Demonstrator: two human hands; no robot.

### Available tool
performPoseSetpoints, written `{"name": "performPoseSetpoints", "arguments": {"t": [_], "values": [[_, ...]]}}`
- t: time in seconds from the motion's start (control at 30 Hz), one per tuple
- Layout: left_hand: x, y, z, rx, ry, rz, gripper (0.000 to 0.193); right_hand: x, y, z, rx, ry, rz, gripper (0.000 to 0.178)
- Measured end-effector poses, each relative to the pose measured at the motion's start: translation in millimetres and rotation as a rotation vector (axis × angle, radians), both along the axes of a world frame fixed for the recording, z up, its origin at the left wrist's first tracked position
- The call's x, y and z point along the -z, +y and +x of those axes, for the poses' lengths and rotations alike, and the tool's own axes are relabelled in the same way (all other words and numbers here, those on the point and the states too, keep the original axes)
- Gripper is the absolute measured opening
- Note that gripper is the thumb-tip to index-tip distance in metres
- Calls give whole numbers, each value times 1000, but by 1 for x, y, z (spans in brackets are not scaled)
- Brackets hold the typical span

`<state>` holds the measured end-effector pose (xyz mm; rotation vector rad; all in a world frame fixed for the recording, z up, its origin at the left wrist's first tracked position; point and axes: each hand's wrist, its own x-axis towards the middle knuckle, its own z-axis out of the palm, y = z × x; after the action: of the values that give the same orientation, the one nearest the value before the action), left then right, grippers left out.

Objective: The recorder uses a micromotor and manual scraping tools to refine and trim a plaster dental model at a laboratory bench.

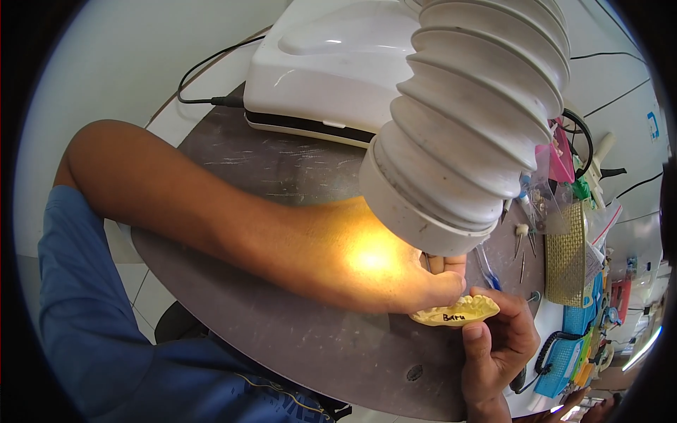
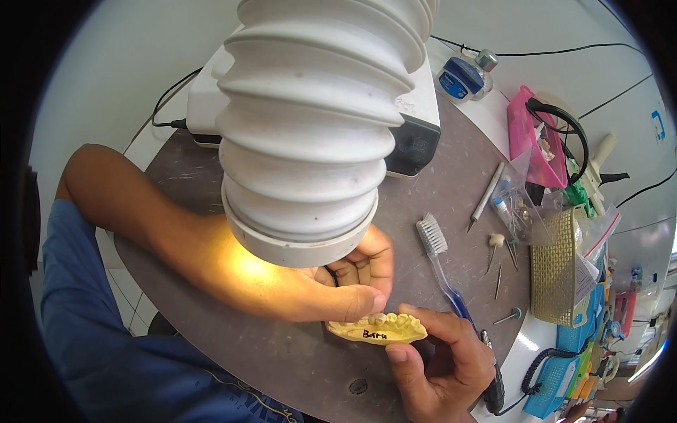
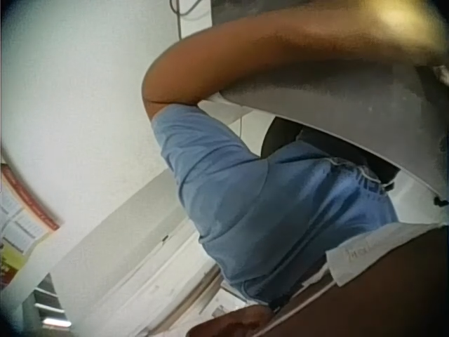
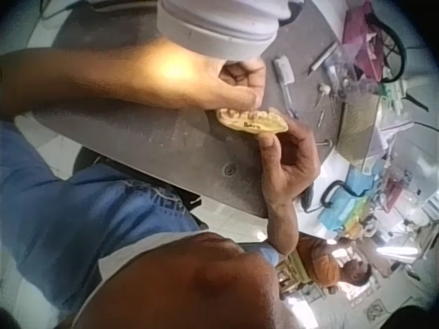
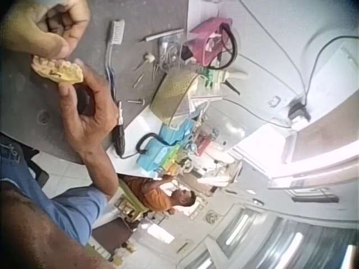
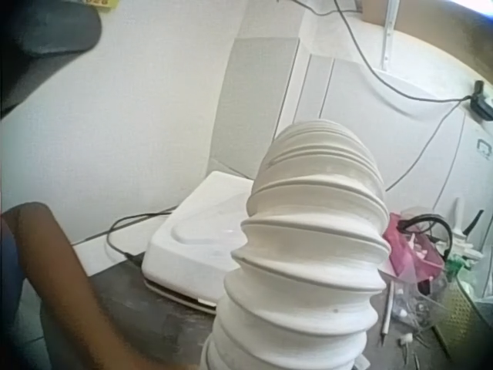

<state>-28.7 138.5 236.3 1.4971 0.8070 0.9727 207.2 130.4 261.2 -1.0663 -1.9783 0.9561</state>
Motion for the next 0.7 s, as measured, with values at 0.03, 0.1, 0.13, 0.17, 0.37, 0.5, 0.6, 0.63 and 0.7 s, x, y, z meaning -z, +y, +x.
{"name": "performPoseSetpoints", "arguments": {"t": [0.03, 0.1, 0.13, 0.17, 0.37, 0.5, 0.6, 0.63, 0.7], "values": [[1, 2, -3, 36, 8, 56, 29, 1, 0, -1, 15, 6, -1, 43], [3, 2, -5, 60, -35, 34, 29, 1, -1, -2, 13, -5, -6, 43], [0, 2, -5, 87, -68, 10, 30, 1, 0, -1, 14, -6, -13, 43], [-2, 2, -6, 86, -68, 9, 30, 1, 0, 0, 13, -5, -14, 43], [-10, -1, -7, 131, -26, -117, 34, 1, 0, 0, -10, 8, -6, 42], [-8, 0, -6, 124, -40, -98, 35, 2, 0, 1, -13, 12, 0, 41], [-8, -1, -7, 121, -16, -117, 35, 2, 0, 1, -17, 9, 1, 40], [-8, -1, -7, 121, 8, -130, 36, 2, 1, 1, -20, 7, 1, 40], [-5, -1, -5, 118, -20, -118, 35, 2, 1, 1, -20, 4, 1, 40]]}}
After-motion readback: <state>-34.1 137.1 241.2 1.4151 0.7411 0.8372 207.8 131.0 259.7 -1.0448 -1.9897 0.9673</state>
